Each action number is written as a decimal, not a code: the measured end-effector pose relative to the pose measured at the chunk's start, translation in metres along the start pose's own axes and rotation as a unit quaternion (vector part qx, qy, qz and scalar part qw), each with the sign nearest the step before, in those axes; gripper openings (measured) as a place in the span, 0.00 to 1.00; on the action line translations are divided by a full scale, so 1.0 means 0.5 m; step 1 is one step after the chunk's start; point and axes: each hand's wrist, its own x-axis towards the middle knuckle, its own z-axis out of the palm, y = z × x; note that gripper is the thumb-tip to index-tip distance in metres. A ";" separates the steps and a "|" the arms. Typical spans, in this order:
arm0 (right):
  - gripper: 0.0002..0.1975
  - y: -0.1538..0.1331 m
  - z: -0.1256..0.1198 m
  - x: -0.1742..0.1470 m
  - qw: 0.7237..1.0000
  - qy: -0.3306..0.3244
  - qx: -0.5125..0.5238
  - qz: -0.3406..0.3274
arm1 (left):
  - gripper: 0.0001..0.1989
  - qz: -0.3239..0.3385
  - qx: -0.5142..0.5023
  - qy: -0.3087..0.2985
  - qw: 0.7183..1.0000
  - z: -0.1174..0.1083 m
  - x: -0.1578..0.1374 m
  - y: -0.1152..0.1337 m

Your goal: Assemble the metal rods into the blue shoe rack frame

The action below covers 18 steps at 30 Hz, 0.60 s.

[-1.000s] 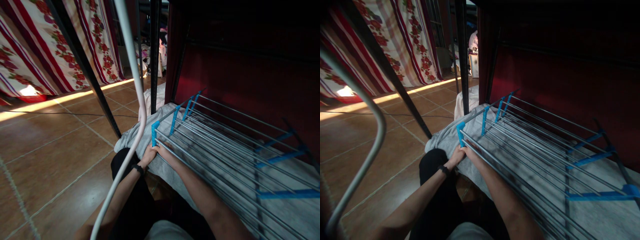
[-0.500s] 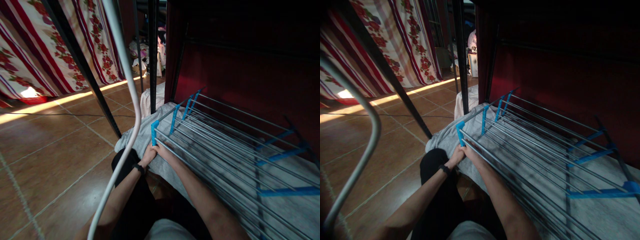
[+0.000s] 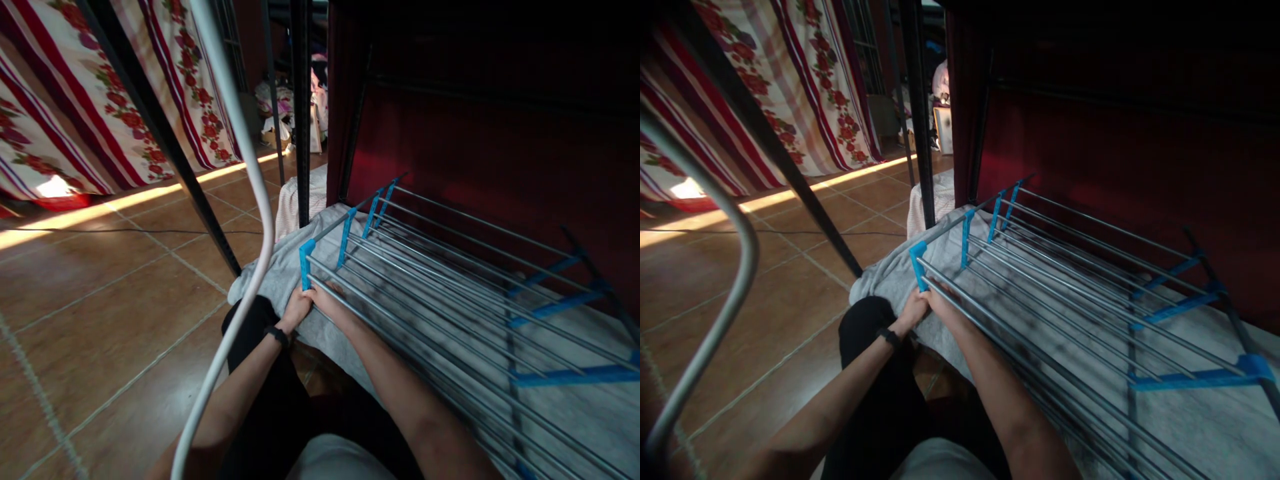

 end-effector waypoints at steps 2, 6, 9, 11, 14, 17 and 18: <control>0.21 0.000 -0.003 0.004 1.000 -0.005 0.005 -0.002 | 0.07 -0.005 -0.010 -0.007 1.000 0.001 -0.001 0.002; 0.20 -0.004 -0.002 0.010 1.000 -0.019 0.014 -0.010 | 0.07 -0.012 -0.027 -0.012 0.999 0.001 0.000 0.005; 0.19 -0.005 0.006 0.008 0.999 -0.022 0.017 -0.024 | 0.06 -0.015 -0.038 -0.013 0.999 0.001 0.003 0.003; 0.19 -0.005 0.012 0.006 0.999 -0.017 0.017 -0.033 | 0.06 -0.017 -0.043 -0.015 0.999 0.001 0.004 0.002; 0.21 -0.002 0.017 0.003 0.999 -0.012 0.013 -0.039 | 0.07 -0.019 -0.047 -0.014 0.999 0.003 0.005 0.000; 0.21 -0.001 0.014 0.001 0.999 -0.009 0.008 -0.036 | 0.07 -0.022 -0.049 -0.011 0.998 0.004 0.004 -0.001; 0.21 -0.001 0.012 0.000 0.999 -0.008 0.009 -0.033 | 0.07 -0.022 -0.049 -0.011 0.998 0.004 0.003 -0.001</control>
